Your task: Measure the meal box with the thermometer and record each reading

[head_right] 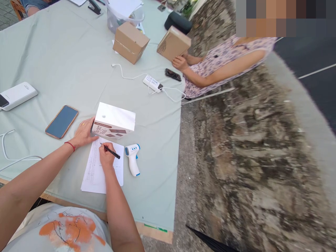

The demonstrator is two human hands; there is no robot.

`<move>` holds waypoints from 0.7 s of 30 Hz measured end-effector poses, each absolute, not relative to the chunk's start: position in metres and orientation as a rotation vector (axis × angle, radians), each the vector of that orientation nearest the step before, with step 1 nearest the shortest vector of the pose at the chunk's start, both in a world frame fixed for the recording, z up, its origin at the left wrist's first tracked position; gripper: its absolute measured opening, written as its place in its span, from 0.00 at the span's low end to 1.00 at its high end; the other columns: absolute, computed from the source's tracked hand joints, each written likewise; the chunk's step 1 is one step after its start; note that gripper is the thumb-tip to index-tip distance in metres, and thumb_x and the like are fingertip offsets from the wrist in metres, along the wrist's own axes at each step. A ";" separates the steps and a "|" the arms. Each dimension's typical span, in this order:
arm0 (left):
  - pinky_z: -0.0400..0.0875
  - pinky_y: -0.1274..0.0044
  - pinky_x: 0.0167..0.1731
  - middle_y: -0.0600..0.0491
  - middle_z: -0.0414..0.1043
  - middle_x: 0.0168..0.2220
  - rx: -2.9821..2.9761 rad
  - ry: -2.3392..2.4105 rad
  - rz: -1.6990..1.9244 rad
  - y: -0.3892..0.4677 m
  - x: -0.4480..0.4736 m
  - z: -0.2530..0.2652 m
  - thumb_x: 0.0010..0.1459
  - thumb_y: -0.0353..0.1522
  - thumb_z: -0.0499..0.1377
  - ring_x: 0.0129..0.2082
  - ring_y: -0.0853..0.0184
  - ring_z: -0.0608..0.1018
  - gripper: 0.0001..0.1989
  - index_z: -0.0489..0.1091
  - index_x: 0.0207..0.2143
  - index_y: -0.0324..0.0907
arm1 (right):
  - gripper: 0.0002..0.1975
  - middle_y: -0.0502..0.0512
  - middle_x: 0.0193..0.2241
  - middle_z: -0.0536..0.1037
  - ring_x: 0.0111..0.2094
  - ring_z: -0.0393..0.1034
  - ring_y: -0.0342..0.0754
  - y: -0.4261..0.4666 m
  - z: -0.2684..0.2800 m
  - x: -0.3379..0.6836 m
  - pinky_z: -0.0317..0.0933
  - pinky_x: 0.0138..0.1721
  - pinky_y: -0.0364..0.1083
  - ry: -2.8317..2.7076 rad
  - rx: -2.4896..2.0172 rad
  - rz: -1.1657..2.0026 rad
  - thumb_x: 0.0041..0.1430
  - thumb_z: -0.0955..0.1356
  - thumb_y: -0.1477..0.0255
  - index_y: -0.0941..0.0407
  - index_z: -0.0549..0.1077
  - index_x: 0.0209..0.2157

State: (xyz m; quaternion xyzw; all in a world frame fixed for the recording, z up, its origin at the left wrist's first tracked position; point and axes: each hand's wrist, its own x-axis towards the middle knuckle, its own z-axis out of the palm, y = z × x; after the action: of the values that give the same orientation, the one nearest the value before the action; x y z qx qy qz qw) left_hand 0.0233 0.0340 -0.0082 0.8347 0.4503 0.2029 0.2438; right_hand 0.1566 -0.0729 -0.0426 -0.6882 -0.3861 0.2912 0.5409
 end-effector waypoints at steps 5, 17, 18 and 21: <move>0.52 0.58 0.65 0.40 0.59 0.64 2.277 1.227 0.556 0.034 0.023 -0.009 0.50 0.35 0.64 0.65 0.51 0.61 0.48 0.43 0.68 0.40 | 0.07 0.46 0.22 0.69 0.24 0.62 0.44 -0.073 -0.043 0.156 0.60 0.30 0.44 -0.921 -1.629 0.678 0.51 0.65 0.65 0.54 0.68 0.26; 0.53 0.58 0.65 0.39 0.59 0.64 2.277 1.238 0.554 0.034 0.024 -0.008 0.49 0.35 0.64 0.65 0.50 0.62 0.48 0.44 0.67 0.38 | 0.07 0.47 0.23 0.70 0.25 0.63 0.44 -0.073 -0.044 0.156 0.61 0.31 0.45 -0.897 -1.642 0.664 0.51 0.64 0.65 0.54 0.67 0.26; 0.53 0.58 0.65 0.40 0.59 0.64 2.274 1.239 0.555 0.034 0.024 -0.007 0.49 0.35 0.64 0.65 0.50 0.62 0.47 0.44 0.68 0.39 | 0.07 0.47 0.23 0.71 0.26 0.63 0.44 -0.073 -0.044 0.157 0.61 0.31 0.45 -0.883 -1.646 0.650 0.51 0.64 0.65 0.54 0.67 0.26; 0.54 0.58 0.64 0.41 0.60 0.64 2.267 1.238 0.561 0.034 0.024 -0.006 0.49 0.35 0.63 0.65 0.50 0.62 0.47 0.44 0.68 0.41 | 0.08 0.48 0.24 0.71 0.26 0.63 0.44 -0.072 -0.046 0.157 0.61 0.32 0.45 -0.855 -1.654 0.621 0.51 0.64 0.65 0.54 0.68 0.27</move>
State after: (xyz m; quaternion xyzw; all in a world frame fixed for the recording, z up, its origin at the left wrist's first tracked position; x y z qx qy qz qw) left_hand 0.0237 0.0339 -0.0064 0.8313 0.4537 0.2058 0.2465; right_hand 0.1571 -0.0724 -0.0458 -0.7004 -0.3620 0.2630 0.5561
